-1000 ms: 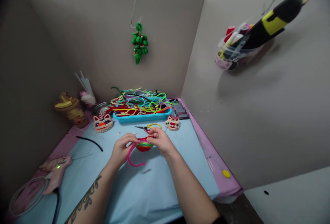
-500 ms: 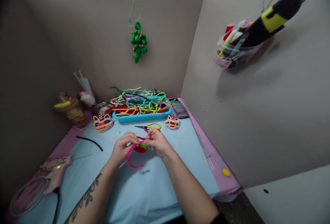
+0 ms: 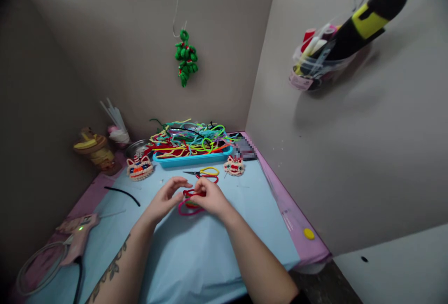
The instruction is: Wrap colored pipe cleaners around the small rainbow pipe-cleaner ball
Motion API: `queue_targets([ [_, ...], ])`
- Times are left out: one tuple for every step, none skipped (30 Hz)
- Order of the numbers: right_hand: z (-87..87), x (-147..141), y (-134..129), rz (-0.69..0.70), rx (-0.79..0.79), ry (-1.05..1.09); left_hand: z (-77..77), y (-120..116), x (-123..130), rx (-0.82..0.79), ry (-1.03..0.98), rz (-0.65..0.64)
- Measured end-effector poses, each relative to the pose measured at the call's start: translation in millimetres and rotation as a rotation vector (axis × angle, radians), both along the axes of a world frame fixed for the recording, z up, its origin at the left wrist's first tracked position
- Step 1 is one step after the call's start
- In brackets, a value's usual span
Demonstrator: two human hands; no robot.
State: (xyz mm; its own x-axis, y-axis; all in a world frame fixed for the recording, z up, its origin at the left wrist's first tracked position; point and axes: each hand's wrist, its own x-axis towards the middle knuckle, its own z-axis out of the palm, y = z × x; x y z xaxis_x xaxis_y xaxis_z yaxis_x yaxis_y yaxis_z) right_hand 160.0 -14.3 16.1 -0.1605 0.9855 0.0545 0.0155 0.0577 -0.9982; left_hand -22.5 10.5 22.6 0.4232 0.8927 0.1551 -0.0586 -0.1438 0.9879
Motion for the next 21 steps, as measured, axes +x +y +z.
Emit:
queue_targets([
  [-0.4, -1, 0, 0.018, 0.006, -0.003, 0.0, -1, 2, -0.011, 0.038, -0.026],
  [-0.9, -1, 0, 0.028, 0.005, 0.006, -0.2, -2, 4, -0.026, 0.063, -0.04],
  [-1.4, -1, 1, 0.031, -0.003, 0.027, -0.5, -2, 5, -0.054, 0.069, -0.05],
  [-1.9, -1, 1, 0.029, -0.014, 0.055, -0.9, -3, 6, -0.094, 0.057, -0.058],
  [-2.1, 0, 2, 0.025, -0.024, 0.086, -1.3, -3, 7, -0.145, 0.036, -0.078],
  [-2.1, 2, 2, 0.023, -0.033, 0.118, -1.7, -4, 7, -0.197, 0.013, -0.11],
  [-1.8, 3, 2, 0.027, -0.042, 0.151, -1.9, -4, 6, -0.243, -0.004, -0.152],
  [-1.3, 5, 2, 0.039, -0.049, 0.178, -2.1, -5, 6, -0.278, -0.012, -0.195],
  [-0.5, 6, 2, 0.053, -0.052, 0.199, -2.2, -5, 5, -0.303, -0.016, -0.227],
  [0.5, 8, 1, 0.061, -0.046, 0.214, -2.3, -6, 5, -0.316, -0.018, -0.243],
  [1.6, 9, 1, 0.065, -0.026, 0.219, -2.3, -6, 4, -0.317, -0.026, -0.241],
  [2.8, 10, 0, 0.065, 0.01, 0.216, -2.4, -6, 3, -0.312, -0.042, -0.224],
  [4.1, 11, -1, 0.064, 0.061, 0.204, -2.6, -5, 2, -0.308, -0.065, -0.198],
  [5.4, 13, -2, 0.064, 0.121, 0.179, -2.9, -5, 2, -0.304, -0.095, -0.17],
  [6.7, 13, -3, 0.067, 0.184, 0.142, -3.3, -4, 1, -0.303, -0.128, -0.146],
  [8.0, 14, -4, 0.071, 0.244, 0.093, -3.8, -3, 0, -0.305, -0.16, -0.129],
  [9.1, 14, -5, 0.07, 0.295, 0.035, -4.3, -2, -1, -0.308, -0.186, -0.119],
  [10.1, 14, -6, 0.063, 0.334, -0.024, -4.8, -2, -1, -0.31, -0.205, -0.114],
  [10.9, 13, -6, 0.053, 0.363, -0.078, -5.1, -1, -1, -0.312, -0.216, -0.111],
  [11.5, 12, -7, 0.043, 0.385, -0.118, -5.2, -2, -1, -0.314, -0.222, -0.11],
  [11.9, 11, -7, 0.037, 0.4, -0.143, -5.1, -2, 0, -0.318, -0.224, -0.11],
])
